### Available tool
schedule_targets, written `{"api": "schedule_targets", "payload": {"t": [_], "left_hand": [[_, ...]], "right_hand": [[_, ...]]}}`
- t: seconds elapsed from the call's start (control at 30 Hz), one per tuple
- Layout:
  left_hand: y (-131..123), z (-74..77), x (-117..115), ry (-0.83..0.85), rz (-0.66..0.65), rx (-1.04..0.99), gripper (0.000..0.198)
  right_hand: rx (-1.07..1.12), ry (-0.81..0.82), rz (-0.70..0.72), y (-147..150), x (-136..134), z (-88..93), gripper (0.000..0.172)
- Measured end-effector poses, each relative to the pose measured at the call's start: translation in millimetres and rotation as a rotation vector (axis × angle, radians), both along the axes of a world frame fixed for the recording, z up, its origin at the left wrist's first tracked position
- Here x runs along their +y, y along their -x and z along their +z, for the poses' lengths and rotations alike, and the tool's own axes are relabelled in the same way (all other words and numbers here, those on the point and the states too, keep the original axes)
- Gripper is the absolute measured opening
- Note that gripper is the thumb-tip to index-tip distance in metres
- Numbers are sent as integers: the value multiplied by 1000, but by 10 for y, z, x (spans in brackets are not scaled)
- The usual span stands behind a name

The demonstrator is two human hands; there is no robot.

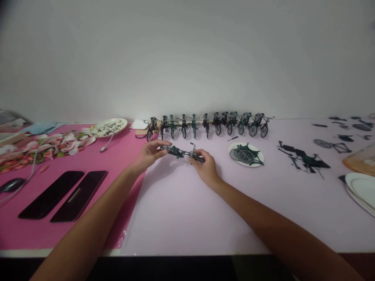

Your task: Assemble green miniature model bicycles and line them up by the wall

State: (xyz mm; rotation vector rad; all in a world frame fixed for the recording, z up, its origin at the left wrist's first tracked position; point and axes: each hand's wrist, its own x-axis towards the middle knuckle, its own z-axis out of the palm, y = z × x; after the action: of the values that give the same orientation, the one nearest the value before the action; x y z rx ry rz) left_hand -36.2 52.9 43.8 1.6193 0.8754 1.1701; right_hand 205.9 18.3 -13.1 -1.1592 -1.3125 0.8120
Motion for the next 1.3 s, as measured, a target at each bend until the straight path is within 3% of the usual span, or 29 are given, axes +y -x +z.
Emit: {"api": "schedule_targets", "payload": {"t": [0.23, 0.43, 0.9, 1.07, 1.3], "left_hand": [[-13, -18, 10, -39, -9, 1, 28], [-11, -15, 1, -42, -12, -17, 25], [-10, -40, 22, -37, -12, -35, 24], [-11, -37, 22, -36, -39, -42, 26], [-32, -27, -9, 86, -3, -24, 47]], "right_hand": [[-192, -196, -14, 9, -38, 20, 23], [-224, -271, 1, 7, -28, -5, 21], [-247, -274, 22, 22, -48, 4, 17], [-213, -223, 34, 33, -47, 9, 24], [-156, -133, 33, 64, -76, -5, 33]]}}
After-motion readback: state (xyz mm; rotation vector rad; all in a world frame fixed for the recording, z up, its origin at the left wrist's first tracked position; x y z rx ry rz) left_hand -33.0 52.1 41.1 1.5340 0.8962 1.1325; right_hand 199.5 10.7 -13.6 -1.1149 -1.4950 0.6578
